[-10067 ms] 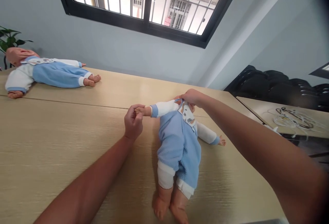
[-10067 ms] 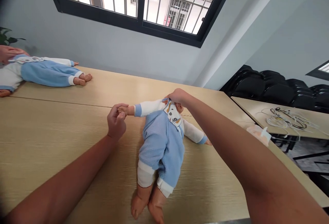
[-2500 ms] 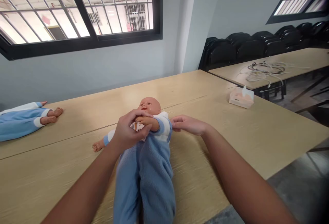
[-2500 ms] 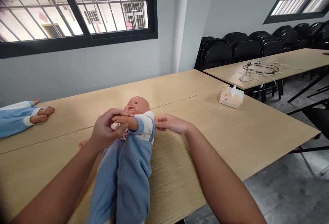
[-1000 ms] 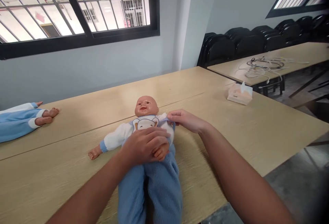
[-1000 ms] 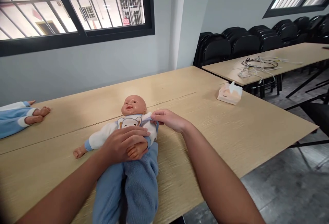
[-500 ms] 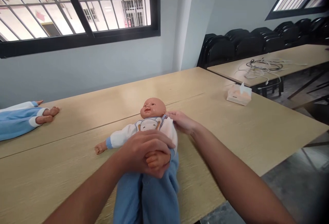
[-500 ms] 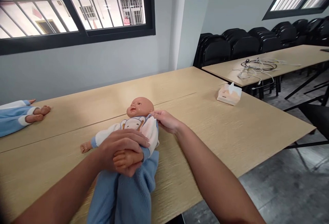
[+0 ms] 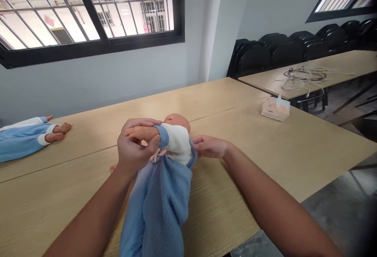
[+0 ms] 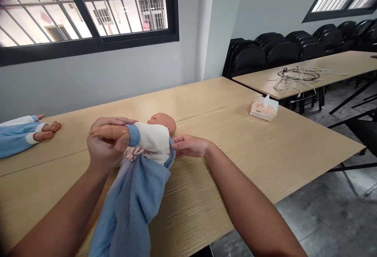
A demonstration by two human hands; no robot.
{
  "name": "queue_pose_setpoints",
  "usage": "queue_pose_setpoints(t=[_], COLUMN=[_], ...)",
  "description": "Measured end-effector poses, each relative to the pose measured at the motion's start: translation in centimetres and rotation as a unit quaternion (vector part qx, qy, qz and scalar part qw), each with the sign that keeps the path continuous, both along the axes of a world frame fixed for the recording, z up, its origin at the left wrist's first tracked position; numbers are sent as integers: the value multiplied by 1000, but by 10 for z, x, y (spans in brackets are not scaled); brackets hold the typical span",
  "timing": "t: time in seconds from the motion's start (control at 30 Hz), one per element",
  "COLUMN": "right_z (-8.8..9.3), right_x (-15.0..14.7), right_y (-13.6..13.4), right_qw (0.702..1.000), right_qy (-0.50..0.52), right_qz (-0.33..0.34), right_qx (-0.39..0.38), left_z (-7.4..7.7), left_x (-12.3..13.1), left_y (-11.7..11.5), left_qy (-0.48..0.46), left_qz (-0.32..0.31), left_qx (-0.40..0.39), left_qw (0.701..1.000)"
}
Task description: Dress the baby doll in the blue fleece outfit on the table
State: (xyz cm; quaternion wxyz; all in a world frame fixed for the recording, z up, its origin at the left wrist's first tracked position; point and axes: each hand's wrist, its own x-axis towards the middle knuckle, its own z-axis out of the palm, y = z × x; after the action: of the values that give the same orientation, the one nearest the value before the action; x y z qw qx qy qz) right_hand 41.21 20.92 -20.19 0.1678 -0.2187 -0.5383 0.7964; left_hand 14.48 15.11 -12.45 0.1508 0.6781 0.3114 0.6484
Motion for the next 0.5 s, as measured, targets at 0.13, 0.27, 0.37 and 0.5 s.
queue_pose_setpoints(t=[0.13, 0.27, 0.37, 0.5], right_z=[-9, -8, -5, -5], right_x=[4, -4, -11, -16], right_y=[9, 7, 3, 3], right_qw=[999, 997, 989, 991], right_qy=[-39, 38, 108, 62], right_qz=[-30, -63, -93, -120], right_qx=[9, -12, -36, -17], left_z=[1, -1, -2, -3], left_x=[-4, -5, -4, -4], left_y=[1, 1, 1, 2], left_qy=[-12, 2, 10, 9], left_qz=[-5, -2, -10, -35], left_qx=[20, 3, -6, -3], left_qw=[1000, 1000, 1000, 999])
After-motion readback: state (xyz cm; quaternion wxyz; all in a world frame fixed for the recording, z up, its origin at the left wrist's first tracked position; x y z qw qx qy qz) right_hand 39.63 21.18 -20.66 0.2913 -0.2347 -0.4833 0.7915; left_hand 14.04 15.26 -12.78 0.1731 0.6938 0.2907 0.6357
